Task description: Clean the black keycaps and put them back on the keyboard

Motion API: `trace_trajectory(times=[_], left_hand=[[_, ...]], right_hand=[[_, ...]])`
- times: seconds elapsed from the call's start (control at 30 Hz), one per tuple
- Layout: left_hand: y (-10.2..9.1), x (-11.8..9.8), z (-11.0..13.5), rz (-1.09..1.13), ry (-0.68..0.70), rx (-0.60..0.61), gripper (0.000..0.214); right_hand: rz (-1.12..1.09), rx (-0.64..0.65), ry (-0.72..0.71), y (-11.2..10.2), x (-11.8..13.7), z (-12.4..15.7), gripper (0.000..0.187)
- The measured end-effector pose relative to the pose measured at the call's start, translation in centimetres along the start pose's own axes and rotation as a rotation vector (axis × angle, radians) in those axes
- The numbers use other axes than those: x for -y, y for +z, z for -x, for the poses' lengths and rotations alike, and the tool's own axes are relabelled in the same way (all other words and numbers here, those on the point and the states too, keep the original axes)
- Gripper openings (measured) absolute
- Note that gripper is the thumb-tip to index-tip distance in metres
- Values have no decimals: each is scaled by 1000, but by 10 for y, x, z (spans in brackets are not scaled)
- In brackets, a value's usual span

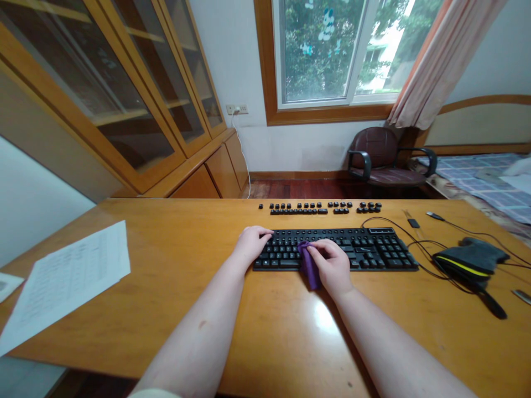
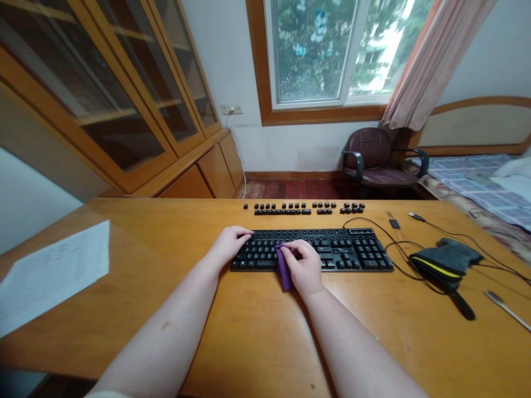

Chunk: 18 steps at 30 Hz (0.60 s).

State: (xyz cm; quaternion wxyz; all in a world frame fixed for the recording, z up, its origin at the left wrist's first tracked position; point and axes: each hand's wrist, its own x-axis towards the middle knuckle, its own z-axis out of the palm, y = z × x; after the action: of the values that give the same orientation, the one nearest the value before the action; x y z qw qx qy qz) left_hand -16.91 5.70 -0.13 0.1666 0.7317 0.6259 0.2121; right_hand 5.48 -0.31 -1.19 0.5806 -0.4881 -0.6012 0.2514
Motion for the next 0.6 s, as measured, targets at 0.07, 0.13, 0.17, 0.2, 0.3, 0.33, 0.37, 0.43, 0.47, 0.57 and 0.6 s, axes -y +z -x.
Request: trace_trajectory(times=[0.07,0.13,0.17,0.2,0.3,0.33,0.37,0.43,0.47,0.57,0.6], left_hand=[[2,3,-1,47,-16,0,24],[3,4,-1,81,-27,6,23],[3,4,-1,94,-34,10,23],[3,4,-1,105,-43,12,23],[3,2,0,131,-66,13,23],[3,2,0,139,-67,11,23],[3,1,0,145,-66,11,23],[3,0,-1,153,-66,11,23],[3,0,-1,156,-71,11,23],[3,-2,-1,170,-91,20,23],[2,-2,-1,176,-98,25,23]], right_hand=[[-2,1,-1,0,0,0,12],[-1,3,-2,-1,0,0,12],[-2,3,-3,-1,1,0,12],[-2,6,-3,-1,1,0,13],[4,15,-1,-1,2,0,13],[6,18,-1,-1,3,0,13],[8,22,0,-1,3,-1,12],[5,22,0,-1,3,-1,11],[4,23,-1,-1,2,-1,10],[3,17,-4,-1,1,0,10],[3,15,-4,-1,1,0,10]])
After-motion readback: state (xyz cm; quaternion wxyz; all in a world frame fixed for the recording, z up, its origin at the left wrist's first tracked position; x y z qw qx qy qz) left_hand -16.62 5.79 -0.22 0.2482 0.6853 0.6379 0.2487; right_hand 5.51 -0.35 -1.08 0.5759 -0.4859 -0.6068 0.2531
